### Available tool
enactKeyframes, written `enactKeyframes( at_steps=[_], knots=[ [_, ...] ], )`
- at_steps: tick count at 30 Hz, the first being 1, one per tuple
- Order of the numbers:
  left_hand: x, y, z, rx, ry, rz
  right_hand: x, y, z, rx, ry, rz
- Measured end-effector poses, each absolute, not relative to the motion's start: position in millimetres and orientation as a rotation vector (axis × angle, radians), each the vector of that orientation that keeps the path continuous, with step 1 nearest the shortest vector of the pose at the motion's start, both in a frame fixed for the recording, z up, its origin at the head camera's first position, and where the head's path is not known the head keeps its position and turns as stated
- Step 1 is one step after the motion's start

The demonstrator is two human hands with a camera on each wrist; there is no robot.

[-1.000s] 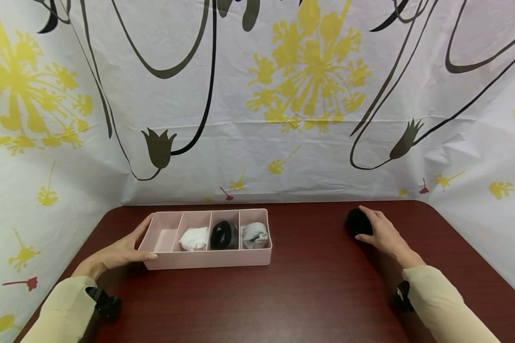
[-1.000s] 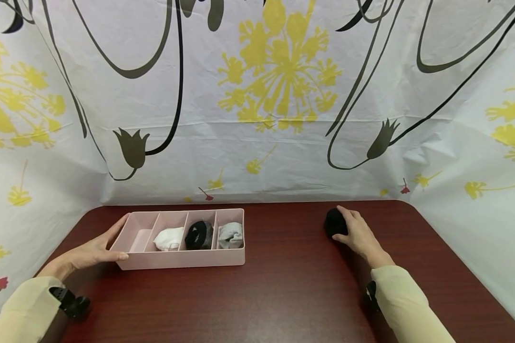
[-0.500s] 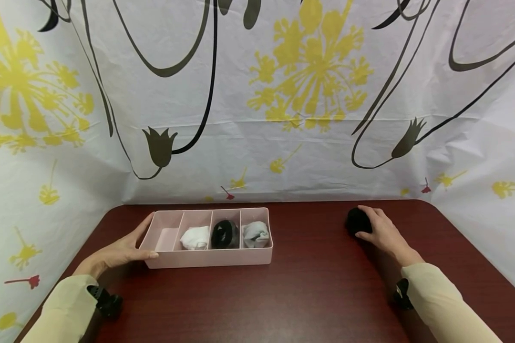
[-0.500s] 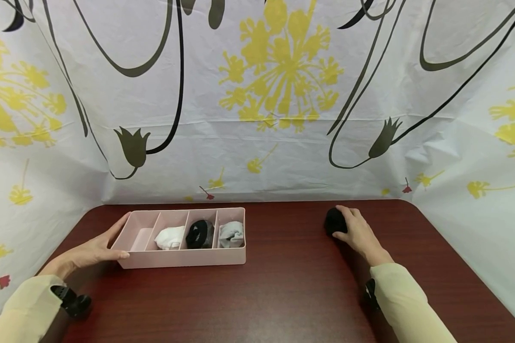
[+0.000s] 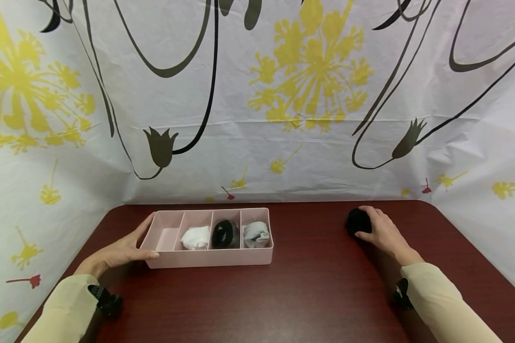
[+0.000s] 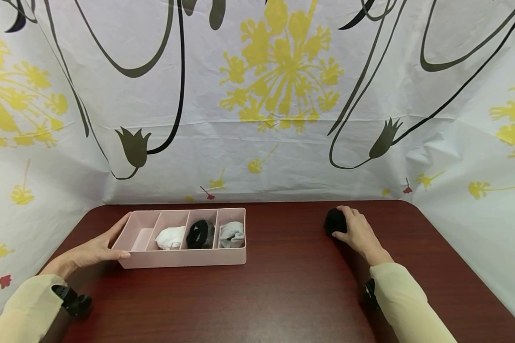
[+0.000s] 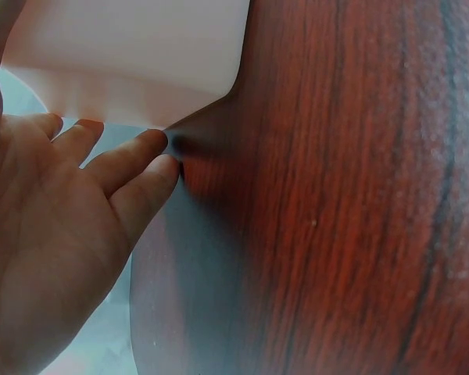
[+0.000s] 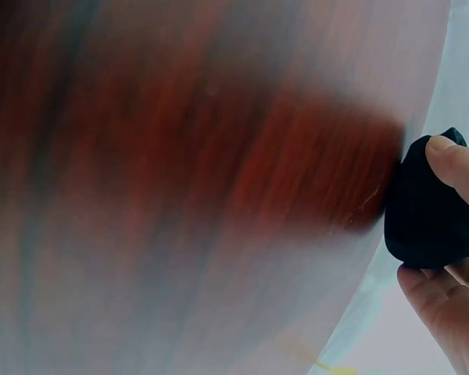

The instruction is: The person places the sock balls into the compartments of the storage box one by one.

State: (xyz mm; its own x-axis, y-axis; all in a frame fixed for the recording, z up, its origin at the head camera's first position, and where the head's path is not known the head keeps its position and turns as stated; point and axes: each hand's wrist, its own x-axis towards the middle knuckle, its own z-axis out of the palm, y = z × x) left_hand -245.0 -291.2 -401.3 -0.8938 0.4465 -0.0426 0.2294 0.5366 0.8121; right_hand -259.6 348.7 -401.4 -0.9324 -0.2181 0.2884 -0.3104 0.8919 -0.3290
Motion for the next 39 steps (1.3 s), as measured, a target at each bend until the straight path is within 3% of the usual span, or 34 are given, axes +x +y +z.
enactKeyframes(
  at_steps=[25, 39],
  knots=[
    [-243.1, -290.7, -399.1, 0.531, 2.527, 1.289, -256.9, 333.0, -402.6, 0.373, -2.615, 0.532],
    [-243.0, -291.0, -399.0, 0.523, 2.529, 1.278, -257.5, 273.6, -378.3, 0.473, -2.477, 0.647]
  ],
)
